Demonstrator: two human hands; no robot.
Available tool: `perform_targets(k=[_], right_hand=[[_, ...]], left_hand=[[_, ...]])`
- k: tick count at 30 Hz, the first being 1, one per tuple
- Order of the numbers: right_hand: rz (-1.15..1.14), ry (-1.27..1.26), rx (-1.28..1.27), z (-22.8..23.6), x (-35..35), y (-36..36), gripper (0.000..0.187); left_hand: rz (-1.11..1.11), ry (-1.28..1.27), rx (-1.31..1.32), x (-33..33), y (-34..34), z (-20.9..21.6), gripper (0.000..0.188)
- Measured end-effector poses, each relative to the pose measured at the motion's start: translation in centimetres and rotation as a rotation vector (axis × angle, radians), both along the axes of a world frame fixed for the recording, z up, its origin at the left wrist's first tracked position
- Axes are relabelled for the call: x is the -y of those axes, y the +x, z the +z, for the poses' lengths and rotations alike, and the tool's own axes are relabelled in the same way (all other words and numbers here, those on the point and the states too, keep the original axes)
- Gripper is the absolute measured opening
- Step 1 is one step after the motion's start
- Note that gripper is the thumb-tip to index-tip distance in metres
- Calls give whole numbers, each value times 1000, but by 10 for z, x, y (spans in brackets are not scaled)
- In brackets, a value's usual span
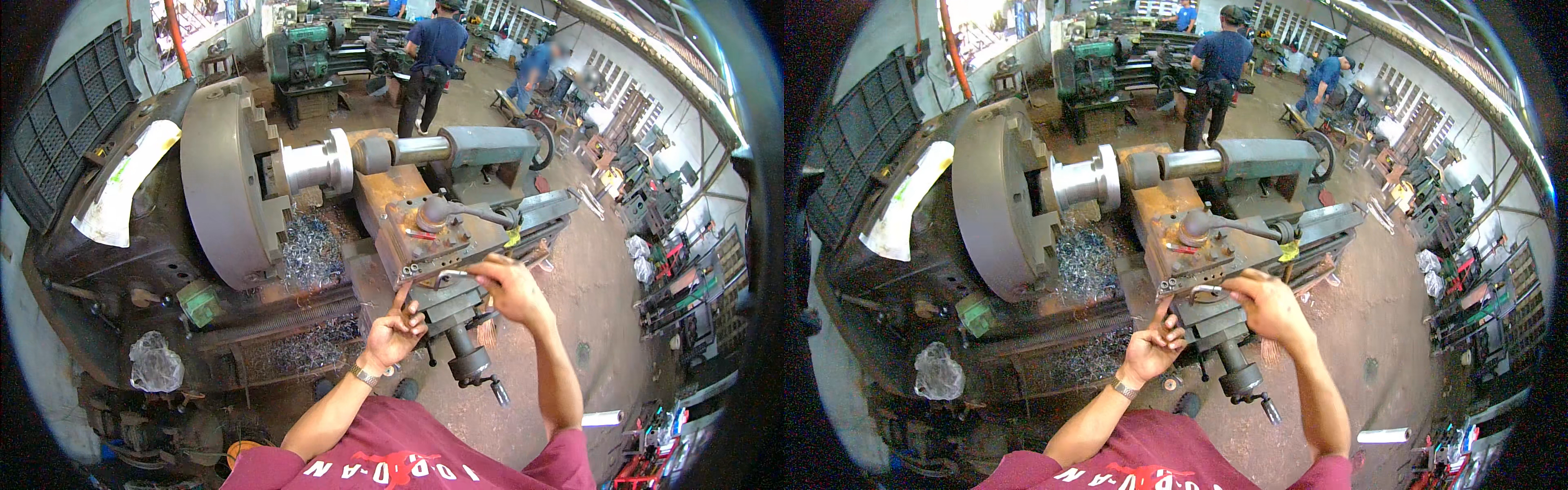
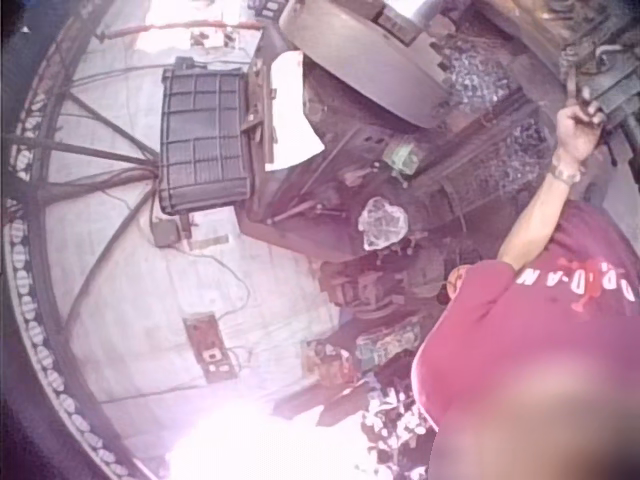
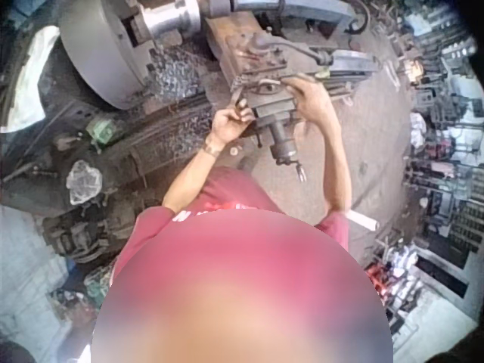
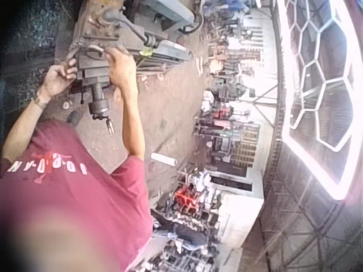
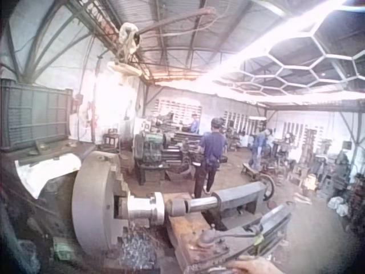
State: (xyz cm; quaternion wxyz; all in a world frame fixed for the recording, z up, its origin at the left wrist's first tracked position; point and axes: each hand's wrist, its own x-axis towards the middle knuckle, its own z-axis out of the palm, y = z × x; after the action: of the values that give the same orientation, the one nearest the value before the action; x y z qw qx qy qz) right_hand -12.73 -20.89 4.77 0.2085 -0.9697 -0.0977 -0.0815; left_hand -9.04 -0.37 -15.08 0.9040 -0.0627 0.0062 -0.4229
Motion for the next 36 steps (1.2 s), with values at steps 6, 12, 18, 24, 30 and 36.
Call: perform_targets(k=[6, 12, 18, 24, 30, 36], right_hand=[[108, 99, 79, -8, 11, 28, 20], [186, 107, 78, -27, 5, 52, 20], [220, 102, -6, -36, 18, 68, 22], [257, 73, -36, -32, 26, 87, 23], [202, 80, -28, -39, 20, 77, 24], [205, 82, -82, -41, 27, 84, 24]], left_hand=[[14, -13, -8, 0, 0, 0, 98], [30, -12, 1, 0, 1, -2, 97], [45, 14, 6, 0, 1, -1, 96], [31, 38, -32, 0, 0, 3, 95], [28, 7, -14, -2, 1, 2, 97], [13, 35, -44, 0, 1, 1, 100]])
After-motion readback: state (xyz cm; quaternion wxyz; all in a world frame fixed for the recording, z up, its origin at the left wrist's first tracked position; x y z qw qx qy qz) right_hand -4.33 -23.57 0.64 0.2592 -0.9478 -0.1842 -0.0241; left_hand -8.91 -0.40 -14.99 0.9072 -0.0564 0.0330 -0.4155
